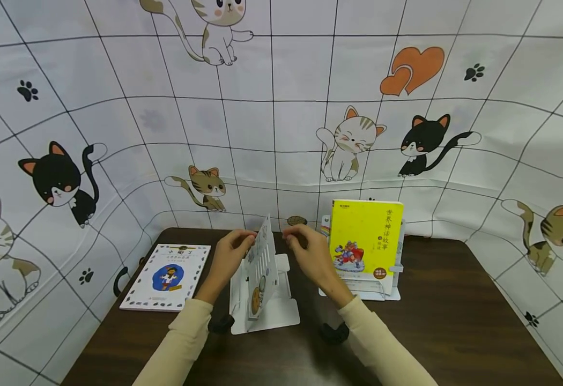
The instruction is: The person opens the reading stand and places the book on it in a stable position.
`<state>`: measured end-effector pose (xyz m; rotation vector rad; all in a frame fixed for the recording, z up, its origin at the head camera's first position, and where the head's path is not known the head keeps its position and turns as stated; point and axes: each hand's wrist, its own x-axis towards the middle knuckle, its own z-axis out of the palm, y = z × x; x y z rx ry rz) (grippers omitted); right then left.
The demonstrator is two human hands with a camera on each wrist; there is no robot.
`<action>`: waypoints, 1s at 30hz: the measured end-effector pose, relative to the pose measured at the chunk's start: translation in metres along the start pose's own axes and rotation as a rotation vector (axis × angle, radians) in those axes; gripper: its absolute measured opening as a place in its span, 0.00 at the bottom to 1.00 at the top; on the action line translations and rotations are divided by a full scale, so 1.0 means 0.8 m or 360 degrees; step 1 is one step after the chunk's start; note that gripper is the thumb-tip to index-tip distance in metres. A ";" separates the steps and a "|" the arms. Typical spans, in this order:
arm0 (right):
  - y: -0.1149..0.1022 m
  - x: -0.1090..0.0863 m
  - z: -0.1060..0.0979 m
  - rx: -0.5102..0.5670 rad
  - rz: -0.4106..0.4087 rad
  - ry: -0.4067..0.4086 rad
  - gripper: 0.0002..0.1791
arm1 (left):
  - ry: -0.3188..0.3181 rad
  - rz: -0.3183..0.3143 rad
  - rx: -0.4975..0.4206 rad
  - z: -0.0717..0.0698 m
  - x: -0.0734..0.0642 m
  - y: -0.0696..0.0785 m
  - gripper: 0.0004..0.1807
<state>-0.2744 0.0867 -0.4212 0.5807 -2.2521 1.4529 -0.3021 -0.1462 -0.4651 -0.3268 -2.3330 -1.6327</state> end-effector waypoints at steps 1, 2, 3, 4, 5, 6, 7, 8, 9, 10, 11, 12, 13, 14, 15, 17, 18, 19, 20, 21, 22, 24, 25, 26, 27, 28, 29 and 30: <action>-0.004 -0.011 -0.001 0.0071 0.0034 0.0014 0.08 | -0.0010 -0.0022 0.0013 0.001 0.008 -0.001 0.14; -0.008 -0.022 -0.001 0.0118 0.0074 0.0027 0.08 | -0.0022 -0.0042 0.0022 0.002 0.016 -0.003 0.14; -0.011 -0.033 -0.001 0.0172 0.0122 0.0037 0.08 | -0.0032 -0.0061 0.0040 0.003 0.023 -0.005 0.15; -0.014 -0.043 0.001 0.0229 0.0168 0.0046 0.08 | -0.0046 -0.0077 0.0050 0.004 0.029 -0.007 0.15; -0.016 -0.054 0.003 0.0280 0.0224 0.0048 0.08 | -0.0065 -0.0095 0.0039 0.005 0.034 -0.008 0.16; -0.018 -0.064 0.006 0.0310 0.0269 0.0049 0.07 | -0.0092 -0.0119 0.0015 0.006 0.039 -0.011 0.17; -0.018 -0.074 0.009 0.0332 0.0300 0.0044 0.07 | -0.0129 -0.0140 -0.0018 0.006 0.043 -0.013 0.18; -0.019 -0.083 0.013 0.0346 0.0334 0.0033 0.08 | -0.0170 -0.0158 -0.0052 0.006 0.046 -0.016 0.20; -0.019 -0.091 0.016 0.0365 0.0361 0.0017 0.09 | -0.0213 -0.0175 -0.0088 0.007 0.049 -0.019 0.21; -0.019 -0.098 0.020 0.0379 0.0378 0.0000 0.11 | -0.0257 -0.0191 -0.0128 0.007 0.050 -0.021 0.22; -0.020 -0.104 0.023 0.0387 0.0393 -0.0020 0.13 | -0.0295 -0.0206 -0.0160 0.006 0.051 -0.022 0.22; -0.020 -0.109 0.026 0.0395 0.0391 -0.0038 0.16 | -0.0331 -0.0209 -0.0174 0.006 0.051 -0.024 0.22; -0.020 -0.112 0.029 0.0401 0.0389 -0.0056 0.18 | -0.0364 -0.0207 -0.0179 0.006 0.051 -0.025 0.23; -0.021 -0.115 0.032 0.0403 0.0380 -0.0070 0.20 | -0.0391 -0.0204 -0.0177 0.006 0.051 -0.026 0.23; -0.021 -0.117 0.034 0.0404 0.0365 -0.0080 0.20 | -0.0410 -0.0195 -0.0171 0.006 0.052 -0.026 0.23; -0.022 -0.119 0.039 0.0394 0.0328 -0.0086 0.19 | -0.0442 -0.0180 -0.0161 0.005 0.051 -0.028 0.23; -0.022 -0.119 0.041 0.0381 0.0309 -0.0082 0.18 | -0.0456 -0.0169 -0.0154 0.004 0.051 -0.028 0.24; -0.023 -0.120 0.042 0.0369 0.0300 -0.0073 0.17 | -0.0468 -0.0155 -0.0148 0.004 0.051 -0.029 0.24; -0.024 -0.120 0.042 0.0359 0.0290 -0.0065 0.16 | -0.0479 -0.0138 -0.0140 0.003 0.050 -0.030 0.25; -0.025 -0.120 0.043 0.0354 0.0287 -0.0057 0.16 | -0.0491 -0.0128 -0.0135 0.002 0.050 -0.032 0.26; -0.026 -0.120 0.043 0.0349 0.0290 -0.0049 0.15 | -0.0501 -0.0125 -0.0135 0.000 0.050 -0.031 0.26; -0.027 -0.119 0.041 0.0334 0.0300 -0.0043 0.15 | -0.0505 -0.0109 -0.0123 -0.005 0.049 -0.033 0.27; -0.027 -0.117 0.040 0.0321 0.0306 -0.0039 0.14 | -0.0502 -0.0109 -0.0119 -0.007 0.049 -0.034 0.28; -0.027 -0.116 0.039 0.0301 0.0305 -0.0035 0.14 | -0.0492 -0.0121 -0.0122 -0.010 0.049 -0.035 0.29; -0.026 -0.114 0.037 0.0282 0.0305 -0.0029 0.13 | -0.0476 -0.0139 -0.0129 -0.013 0.050 -0.037 0.29; -0.023 -0.111 0.035 0.0249 0.0305 -0.0022 0.13 | -0.0452 -0.0157 -0.0132 -0.016 0.050 -0.037 0.29; -0.021 -0.108 0.033 0.0222 0.0303 -0.0013 0.12 | -0.0420 -0.0174 -0.0128 -0.019 0.050 -0.039 0.30; -0.018 -0.105 0.031 0.0198 0.0301 -0.0001 0.12 | -0.0385 -0.0203 -0.0130 -0.022 0.050 -0.041 0.30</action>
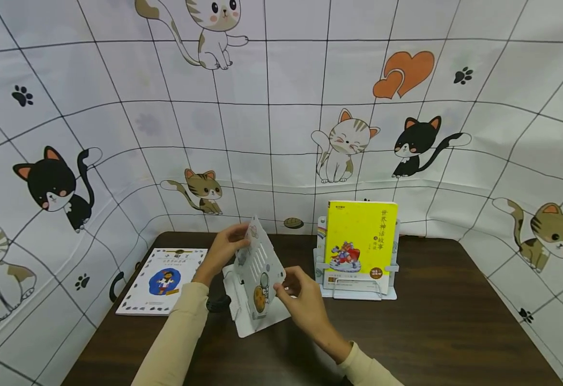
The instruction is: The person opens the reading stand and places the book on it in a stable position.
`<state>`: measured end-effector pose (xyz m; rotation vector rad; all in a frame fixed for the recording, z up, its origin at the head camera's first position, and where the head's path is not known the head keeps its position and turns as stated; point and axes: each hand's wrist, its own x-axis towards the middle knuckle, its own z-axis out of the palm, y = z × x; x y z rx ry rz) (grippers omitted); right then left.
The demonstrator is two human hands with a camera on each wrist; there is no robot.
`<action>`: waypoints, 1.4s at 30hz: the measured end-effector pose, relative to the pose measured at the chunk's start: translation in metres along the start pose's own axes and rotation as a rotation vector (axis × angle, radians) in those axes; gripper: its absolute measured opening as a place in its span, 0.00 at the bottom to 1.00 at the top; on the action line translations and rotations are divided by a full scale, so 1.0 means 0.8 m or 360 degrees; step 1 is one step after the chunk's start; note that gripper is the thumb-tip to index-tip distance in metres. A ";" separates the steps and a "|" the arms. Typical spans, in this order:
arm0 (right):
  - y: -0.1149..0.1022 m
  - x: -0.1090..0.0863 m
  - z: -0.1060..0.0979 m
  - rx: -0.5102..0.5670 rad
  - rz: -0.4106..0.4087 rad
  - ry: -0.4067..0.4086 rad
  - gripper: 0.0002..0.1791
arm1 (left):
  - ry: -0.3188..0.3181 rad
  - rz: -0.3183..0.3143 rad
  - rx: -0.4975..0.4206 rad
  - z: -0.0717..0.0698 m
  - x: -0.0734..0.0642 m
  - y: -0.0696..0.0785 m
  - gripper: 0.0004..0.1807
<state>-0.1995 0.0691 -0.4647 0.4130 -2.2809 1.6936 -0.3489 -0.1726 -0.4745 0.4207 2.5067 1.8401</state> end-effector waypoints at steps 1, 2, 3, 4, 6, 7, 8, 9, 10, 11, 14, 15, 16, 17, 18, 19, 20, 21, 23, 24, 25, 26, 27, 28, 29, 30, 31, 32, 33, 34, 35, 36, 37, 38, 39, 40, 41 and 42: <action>0.002 0.005 -0.003 -0.0018 -0.0003 0.0014 0.11 | 0.0038 -0.0024 -0.0001 -0.003 0.000 -0.002 0.30; 0.005 0.010 -0.005 -0.0044 -0.0003 0.0026 0.11 | 0.0078 -0.0048 -0.0003 -0.006 -0.001 -0.003 0.30; 0.008 0.016 -0.008 -0.0072 -0.0001 0.0039 0.10 | 0.0121 -0.0073 -0.0008 -0.009 -0.003 -0.004 0.30; 0.010 0.022 -0.010 -0.0107 -0.0006 0.0054 0.10 | 0.0160 -0.0096 -0.0007 -0.012 -0.004 -0.005 0.30; 0.015 0.036 -0.016 -0.0189 -0.0018 0.0084 0.09 | 0.0235 -0.0132 0.0001 -0.016 -0.006 -0.006 0.30; 0.018 0.044 -0.018 -0.0235 -0.0022 0.0097 0.08 | 0.0272 -0.0147 0.0003 -0.018 -0.007 -0.006 0.31; 0.020 0.052 -0.020 -0.0286 -0.0024 0.0110 0.08 | 0.0310 -0.0160 -0.0001 -0.019 -0.008 -0.006 0.31; 0.023 0.061 -0.023 -0.0343 -0.0039 0.0124 0.08 | 0.0350 -0.0166 -0.0007 -0.020 -0.009 -0.006 0.30; 0.026 0.070 -0.024 -0.0397 -0.0046 0.0138 0.08 | 0.0384 -0.0170 -0.0007 -0.021 -0.010 -0.007 0.30; 0.028 0.079 -0.026 -0.0444 -0.0045 0.0146 0.09 | 0.0419 -0.0172 -0.0004 -0.021 -0.011 -0.007 0.30; 0.033 0.103 -0.031 -0.0549 -0.0033 0.0175 0.11 | 0.0505 -0.0172 -0.0004 -0.019 -0.013 -0.008 0.29; 0.035 0.110 -0.032 -0.0582 -0.0029 0.0185 0.11 | 0.0526 -0.0171 -0.0004 -0.017 -0.013 -0.008 0.28; 0.037 0.116 -0.033 -0.0599 -0.0012 0.0195 0.12 | 0.0545 -0.0170 -0.0004 -0.016 -0.013 -0.009 0.28; 0.038 0.122 -0.033 -0.0615 0.0000 0.0208 0.12 | 0.0560 -0.0168 -0.0004 -0.014 -0.013 -0.009 0.27; 0.040 0.128 -0.034 -0.0634 0.0008 0.0221 0.12 | 0.0572 -0.0164 -0.0008 -0.013 -0.013 -0.010 0.26; 0.041 0.133 -0.034 -0.0653 0.0014 0.0235 0.12 | 0.0579 -0.0160 -0.0012 -0.011 -0.012 -0.010 0.26; 0.043 0.137 -0.034 -0.0671 0.0018 0.0248 0.12 | 0.0584 -0.0157 -0.0015 -0.010 -0.012 -0.011 0.25; 0.044 0.141 -0.034 -0.0684 0.0023 0.0261 0.12 | 0.0590 -0.0153 -0.0019 -0.009 -0.011 -0.011 0.25; 0.045 0.146 -0.033 -0.0702 0.0041 0.0278 0.12 | 0.0594 -0.0151 -0.0012 -0.007 -0.010 -0.011 0.24; 0.045 0.148 -0.033 -0.0710 0.0048 0.0279 0.12 | 0.0597 -0.0151 -0.0010 -0.007 -0.009 -0.011 0.24; 0.045 0.149 -0.033 -0.0715 0.0059 0.0280 0.13 | 0.0602 -0.0153 -0.0009 -0.006 -0.009 -0.011 0.24; 0.046 0.150 -0.032 -0.0718 0.0070 0.0275 0.13 | 0.0608 -0.0158 -0.0008 -0.006 -0.009 -0.011 0.24; 0.046 0.150 -0.032 -0.0719 0.0079 0.0271 0.13 | 0.0612 -0.0161 -0.0009 -0.006 -0.009 -0.011 0.24; 0.046 0.151 -0.032 -0.0717 0.0086 0.0264 0.13 | 0.0611 -0.0160 -0.0010 -0.006 -0.009 -0.010 0.24; 0.046 0.151 -0.032 -0.0714 0.0090 0.0257 0.14 | 0.0609 -0.0158 -0.0011 -0.006 -0.009 -0.010 0.24; 0.046 0.151 -0.032 -0.0710 0.0095 0.0248 0.14 | 0.0604 -0.0154 -0.0012 -0.006 -0.010 -0.010 0.25; 0.046 0.150 -0.032 -0.0708 0.0098 0.0237 0.13 | 0.0598 -0.0148 -0.0006 -0.007 -0.011 -0.010 0.25; 0.045 0.149 -0.032 -0.0703 0.0101 0.0229 0.13 | 0.0586 -0.0140 0.0003 -0.008 -0.012 -0.011 0.25; 0.045 0.148 -0.031 -0.0694 0.0102 0.0226 0.13 | 0.0582 -0.0129 0.0016 -0.010 -0.013 -0.012 0.25; 0.044 0.146 -0.031 -0.0688 0.0105 0.0221 0.14 | 0.0578 -0.0118 0.0035 -0.012 -0.016 -0.013 0.25; 0.042 0.143 -0.031 -0.0684 0.0103 0.0220 0.14 | 0.0579 -0.0112 0.0050 -0.015 -0.019 -0.015 0.25; 0.041 0.140 -0.030 -0.0678 0.0092 0.0222 0.15 | 0.0589 -0.0105 0.0080 -0.018 -0.023 -0.016 0.24; 0.038 0.135 -0.029 -0.0675 0.0074 0.0223 0.16 | 0.0602 -0.0102 0.0104 -0.023 -0.028 -0.016 0.23; 0.035 0.130 -0.028 -0.0671 0.0051 0.0229 0.17 | 0.0622 -0.0104 0.0137 -0.027 -0.034 -0.017 0.21; 0.032 0.125 -0.026 -0.0662 0.0021 0.0229 0.17 | 0.0650 -0.0116 0.0176 -0.033 -0.039 -0.018 0.20; 0.028 0.119 -0.024 -0.0653 -0.0013 0.0230 0.17 | 0.0673 -0.0127 0.0218 -0.039 -0.045 -0.018 0.18; 0.024 0.114 -0.022 -0.0631 -0.0043 0.0219 0.15 | 0.0697 -0.0144 0.0270 -0.045 -0.052 -0.018 0.16; 0.020 0.109 -0.019 -0.0604 -0.0075 0.0201 0.12 | 0.0722 -0.0159 0.0337 -0.052 -0.059 -0.018 0.15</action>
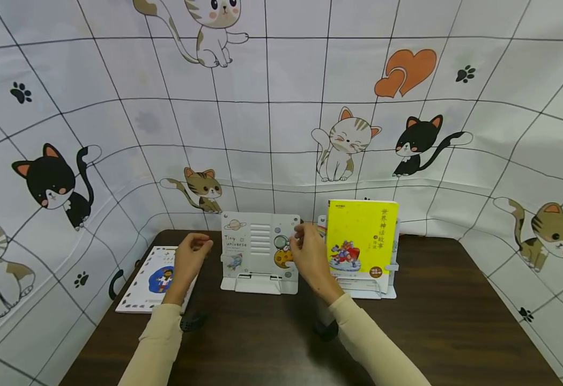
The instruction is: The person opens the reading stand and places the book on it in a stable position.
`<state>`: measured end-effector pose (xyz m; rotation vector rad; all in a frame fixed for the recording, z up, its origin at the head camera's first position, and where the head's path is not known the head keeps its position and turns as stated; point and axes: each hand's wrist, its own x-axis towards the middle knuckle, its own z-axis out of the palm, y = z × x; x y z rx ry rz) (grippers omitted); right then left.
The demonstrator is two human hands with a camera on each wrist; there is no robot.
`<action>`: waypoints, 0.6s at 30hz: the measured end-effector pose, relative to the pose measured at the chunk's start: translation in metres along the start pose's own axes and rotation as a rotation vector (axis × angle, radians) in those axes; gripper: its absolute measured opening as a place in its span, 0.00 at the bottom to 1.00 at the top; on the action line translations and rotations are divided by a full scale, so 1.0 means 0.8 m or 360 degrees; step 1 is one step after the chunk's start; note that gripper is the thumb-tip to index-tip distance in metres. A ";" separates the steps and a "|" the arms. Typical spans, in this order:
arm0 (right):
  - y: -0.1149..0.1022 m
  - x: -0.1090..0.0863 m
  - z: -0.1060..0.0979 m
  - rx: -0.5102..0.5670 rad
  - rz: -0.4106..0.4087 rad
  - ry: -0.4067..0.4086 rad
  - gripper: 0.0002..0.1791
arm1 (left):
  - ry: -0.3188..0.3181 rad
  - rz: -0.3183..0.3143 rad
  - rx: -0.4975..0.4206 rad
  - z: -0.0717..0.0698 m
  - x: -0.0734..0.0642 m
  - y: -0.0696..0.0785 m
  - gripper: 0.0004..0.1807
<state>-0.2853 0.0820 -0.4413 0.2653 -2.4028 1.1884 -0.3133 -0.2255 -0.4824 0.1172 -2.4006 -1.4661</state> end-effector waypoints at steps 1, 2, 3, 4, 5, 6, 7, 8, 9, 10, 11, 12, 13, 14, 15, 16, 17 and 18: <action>-0.005 -0.005 0.002 0.0032 -0.0028 -0.0030 0.10 | 0.0022 -0.0007 0.0055 -0.010 -0.003 -0.003 0.13; -0.011 -0.010 0.004 0.0076 -0.0042 -0.0074 0.07 | 0.0045 -0.0013 0.0126 -0.020 -0.006 -0.006 0.12; -0.016 -0.015 0.008 0.0124 -0.0052 -0.0127 0.05 | 0.0059 -0.0015 0.0193 -0.030 -0.010 -0.010 0.13; -0.021 -0.019 0.013 0.0183 -0.0051 -0.0196 0.03 | 0.0068 -0.0007 0.0256 -0.040 -0.013 -0.014 0.13; -0.026 -0.024 0.018 0.0244 -0.0041 -0.0278 0.03 | 0.0077 -0.0005 0.0319 -0.050 -0.016 -0.019 0.14; -0.030 -0.028 0.025 0.0294 -0.0032 -0.0356 0.04 | 0.0091 0.0000 0.0388 -0.060 -0.018 -0.024 0.15; -0.033 -0.032 0.033 0.0340 -0.0010 -0.0435 0.05 | 0.0103 -0.0003 0.0449 -0.069 -0.021 -0.029 0.16; -0.036 -0.036 0.043 0.0399 0.0016 -0.0505 0.05 | 0.0103 -0.0009 0.0511 -0.078 -0.023 -0.035 0.16; -0.038 -0.039 0.053 0.0450 0.0040 -0.0569 0.06 | 0.0106 -0.0020 0.0577 -0.087 -0.024 -0.042 0.17; -0.040 -0.043 0.064 0.0492 0.0066 -0.0625 0.07 | 0.0103 -0.0033 0.0632 -0.095 -0.025 -0.048 0.18; -0.041 -0.046 0.076 0.0523 0.0084 -0.0668 0.07 | 0.0104 -0.0064 0.0691 -0.102 -0.027 -0.055 0.18; -0.043 -0.049 0.087 0.0557 0.0103 -0.0704 0.08 | 0.0094 -0.0093 0.0758 -0.109 -0.029 -0.062 0.18; -0.044 -0.051 0.098 0.0587 0.0118 -0.0736 0.09 | 0.0076 -0.0116 0.0805 -0.115 -0.030 -0.069 0.19; -0.045 -0.053 0.108 0.0609 0.0134 -0.0764 0.09 | 0.0057 -0.0125 0.0856 -0.120 -0.032 -0.074 0.19; -0.047 -0.055 0.117 0.0618 0.0149 -0.0790 0.09 | 0.0037 -0.0135 0.0909 -0.124 -0.035 -0.079 0.20; -0.048 -0.057 0.126 0.0636 0.0169 -0.0810 0.09 | 0.0018 -0.0148 0.0955 -0.127 -0.037 -0.083 0.21; -0.049 -0.058 0.134 0.0659 0.0191 -0.0831 0.09 | 0.0001 -0.0168 0.1003 -0.128 -0.040 -0.086 0.22; -0.050 -0.058 0.142 0.0679 0.0214 -0.0846 0.09 | -0.0022 -0.0187 0.1043 -0.130 -0.041 -0.089 0.24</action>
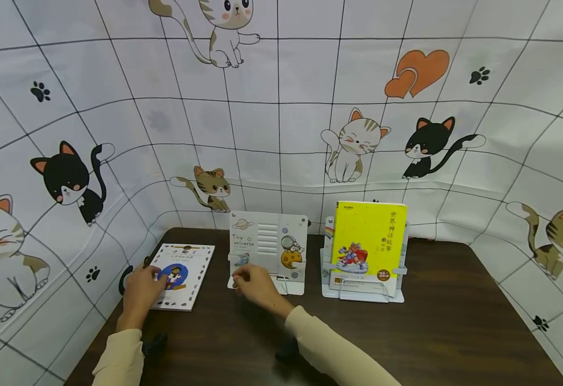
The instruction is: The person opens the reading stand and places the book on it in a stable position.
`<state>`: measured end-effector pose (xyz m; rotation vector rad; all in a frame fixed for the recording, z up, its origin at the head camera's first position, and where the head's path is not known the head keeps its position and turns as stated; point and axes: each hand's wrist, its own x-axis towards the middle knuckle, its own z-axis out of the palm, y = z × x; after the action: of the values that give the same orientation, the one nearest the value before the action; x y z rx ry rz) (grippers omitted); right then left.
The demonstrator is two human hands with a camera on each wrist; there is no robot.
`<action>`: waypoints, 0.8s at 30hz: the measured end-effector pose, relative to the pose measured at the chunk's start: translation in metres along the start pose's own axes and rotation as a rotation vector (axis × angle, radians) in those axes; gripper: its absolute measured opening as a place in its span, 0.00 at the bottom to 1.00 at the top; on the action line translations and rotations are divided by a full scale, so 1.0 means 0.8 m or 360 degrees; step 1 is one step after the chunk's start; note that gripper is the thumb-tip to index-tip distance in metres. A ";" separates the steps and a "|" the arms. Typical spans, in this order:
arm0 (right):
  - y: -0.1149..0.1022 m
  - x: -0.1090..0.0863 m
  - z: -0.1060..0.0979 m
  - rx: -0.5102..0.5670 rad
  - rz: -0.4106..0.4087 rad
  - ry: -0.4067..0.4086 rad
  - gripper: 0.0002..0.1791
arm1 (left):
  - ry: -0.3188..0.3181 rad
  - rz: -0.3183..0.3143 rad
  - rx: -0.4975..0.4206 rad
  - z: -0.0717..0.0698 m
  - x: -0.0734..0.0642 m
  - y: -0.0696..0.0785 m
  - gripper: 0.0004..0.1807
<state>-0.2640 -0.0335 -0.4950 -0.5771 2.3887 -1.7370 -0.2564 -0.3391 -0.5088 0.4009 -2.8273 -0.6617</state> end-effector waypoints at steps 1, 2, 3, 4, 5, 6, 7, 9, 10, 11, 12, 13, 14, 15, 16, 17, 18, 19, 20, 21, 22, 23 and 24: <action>0.003 0.003 0.006 0.0015 0.0031 -0.0016 0.10 | -0.0024 -0.0014 0.0020 0.001 -0.002 -0.002 0.26; 0.004 0.006 0.011 0.0012 0.0054 -0.0025 0.10 | -0.0048 -0.0032 0.0040 0.002 -0.003 -0.003 0.28; 0.005 0.009 0.016 0.0009 0.0070 -0.0034 0.10 | -0.0081 -0.0055 0.0051 0.003 -0.003 -0.004 0.30; 0.005 0.011 0.021 -0.0005 0.0089 -0.0042 0.10 | -0.0102 -0.0082 0.0048 0.005 -0.003 -0.005 0.32; 0.004 0.013 0.024 -0.0040 0.0099 -0.0048 0.11 | -0.0121 -0.0103 0.0039 0.006 -0.003 -0.006 0.35; 0.003 0.015 0.028 -0.0079 0.0109 -0.0055 0.11 | -0.0129 -0.0115 0.0032 0.006 -0.002 -0.007 0.37; 0.002 0.016 0.031 -0.0130 0.0117 -0.0061 0.12 | -0.0128 -0.0115 0.0025 0.006 -0.002 -0.008 0.39; -0.001 0.018 0.036 -0.0216 0.0129 -0.0066 0.15 | -0.0112 -0.0111 0.0005 0.006 -0.001 -0.009 0.42; -0.001 0.018 0.038 -0.0238 0.0142 -0.0069 0.16 | -0.0096 -0.0110 -0.0013 0.005 0.000 -0.009 0.44; -0.002 0.018 0.040 -0.0253 0.0152 -0.0073 0.17 | -0.0082 -0.0112 -0.0031 0.005 0.000 -0.009 0.45; -0.003 0.018 0.042 -0.0249 0.0163 -0.0085 0.19 | -0.0071 -0.0115 -0.0049 0.005 0.001 -0.010 0.46; -0.003 0.018 0.044 -0.0247 0.0173 -0.0100 0.20 | -0.0069 -0.0127 -0.0078 0.005 0.001 -0.009 0.47; -0.002 0.018 0.045 -0.0231 0.0188 -0.0122 0.22 | -0.0072 -0.0143 -0.0108 0.005 0.001 -0.009 0.48; -0.002 0.017 0.047 -0.0205 0.0205 -0.0148 0.23 | -0.0079 -0.0163 -0.0134 0.005 0.002 -0.009 0.48; -0.001 0.016 0.048 -0.0180 0.0218 -0.0173 0.24 | -0.0091 -0.0188 -0.0159 0.005 0.003 -0.008 0.48; -0.001 0.016 0.049 -0.0161 0.0229 -0.0200 0.25 | -0.0107 -0.0219 -0.0180 0.006 0.003 -0.008 0.48; -0.001 0.016 0.049 -0.0138 0.0238 -0.0226 0.26 | -0.0128 -0.0251 -0.0202 0.007 0.004 -0.006 0.48; -0.001 0.015 0.049 -0.0123 0.0248 -0.0244 0.26 | -0.0150 -0.0277 -0.0225 0.008 0.005 -0.004 0.47; -0.001 0.014 0.050 -0.0103 0.0257 -0.0256 0.26 | -0.0165 -0.0299 -0.0246 0.010 0.006 -0.003 0.46; -0.001 0.013 0.050 -0.0088 0.0260 -0.0266 0.27 | -0.0176 -0.0322 -0.0271 0.011 0.006 -0.002 0.45; -0.002 0.012 0.050 -0.0083 0.0261 -0.0270 0.27 | -0.0179 -0.0340 -0.0296 0.012 0.007 -0.001 0.44; -0.003 0.012 0.050 -0.0076 0.0261 -0.0272 0.27 | -0.0178 -0.0353 -0.0325 0.014 0.007 0.000 0.44; -0.003 0.011 0.050 -0.0073 0.0262 -0.0272 0.26 | -0.0174 -0.0357 -0.0349 0.014 0.007 0.001 0.43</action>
<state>-0.2583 -0.0727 -0.5045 -0.4971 2.2923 -1.5060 -0.2651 -0.3356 -0.5177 0.6659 -2.7929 -1.0568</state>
